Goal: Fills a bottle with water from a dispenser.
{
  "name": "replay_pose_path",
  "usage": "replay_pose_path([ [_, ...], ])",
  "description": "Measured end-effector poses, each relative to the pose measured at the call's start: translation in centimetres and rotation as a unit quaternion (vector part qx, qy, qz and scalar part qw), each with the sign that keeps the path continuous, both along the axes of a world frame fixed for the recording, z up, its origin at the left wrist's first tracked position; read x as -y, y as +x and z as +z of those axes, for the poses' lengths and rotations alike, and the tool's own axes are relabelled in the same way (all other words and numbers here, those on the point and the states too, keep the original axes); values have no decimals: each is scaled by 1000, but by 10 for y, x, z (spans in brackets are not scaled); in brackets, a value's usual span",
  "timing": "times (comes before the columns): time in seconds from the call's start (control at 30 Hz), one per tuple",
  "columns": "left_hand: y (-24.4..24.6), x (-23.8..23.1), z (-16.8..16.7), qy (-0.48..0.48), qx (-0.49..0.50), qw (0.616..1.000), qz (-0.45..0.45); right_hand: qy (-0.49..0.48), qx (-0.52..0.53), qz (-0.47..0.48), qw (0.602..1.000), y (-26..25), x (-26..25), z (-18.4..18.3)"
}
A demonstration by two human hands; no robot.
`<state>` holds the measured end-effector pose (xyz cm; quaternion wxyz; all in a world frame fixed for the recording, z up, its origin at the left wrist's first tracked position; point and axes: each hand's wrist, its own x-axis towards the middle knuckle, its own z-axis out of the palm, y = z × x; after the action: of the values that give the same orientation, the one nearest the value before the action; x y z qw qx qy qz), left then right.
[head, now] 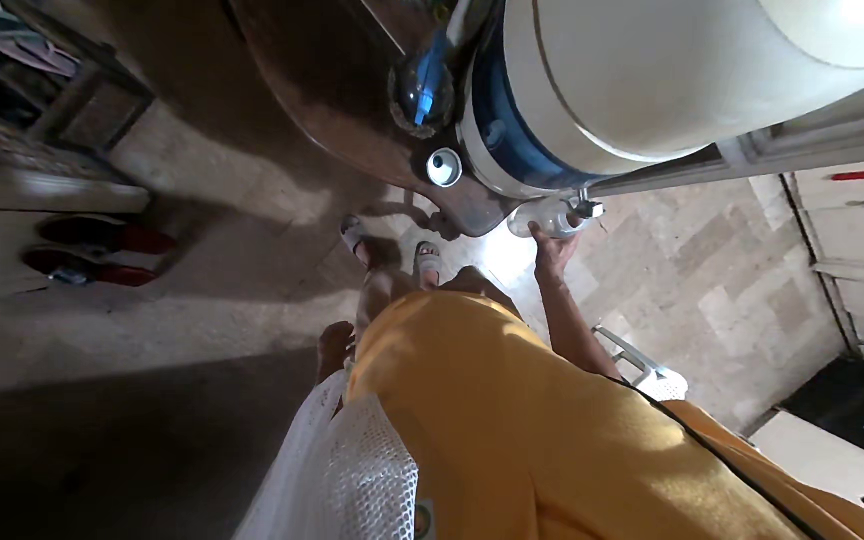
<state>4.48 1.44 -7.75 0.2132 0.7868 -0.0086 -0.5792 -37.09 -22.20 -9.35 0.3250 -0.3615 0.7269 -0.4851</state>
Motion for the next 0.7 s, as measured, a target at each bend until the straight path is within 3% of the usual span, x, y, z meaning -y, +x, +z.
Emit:
replay_pose_path([
  [0.1, 2, -1, -1, -6, -3, 1000, 6, 3, -4, -3, 1000, 2, 0, 3],
  [0.33, 1, -18, -4, 6, 50, 990, -131, -13, 2, 3, 1000, 0, 1, -5],
  [0.7, -3, -21, -7, 32, 52, 990, -130, -17, 4, -6, 1000, 2, 2, -5],
])
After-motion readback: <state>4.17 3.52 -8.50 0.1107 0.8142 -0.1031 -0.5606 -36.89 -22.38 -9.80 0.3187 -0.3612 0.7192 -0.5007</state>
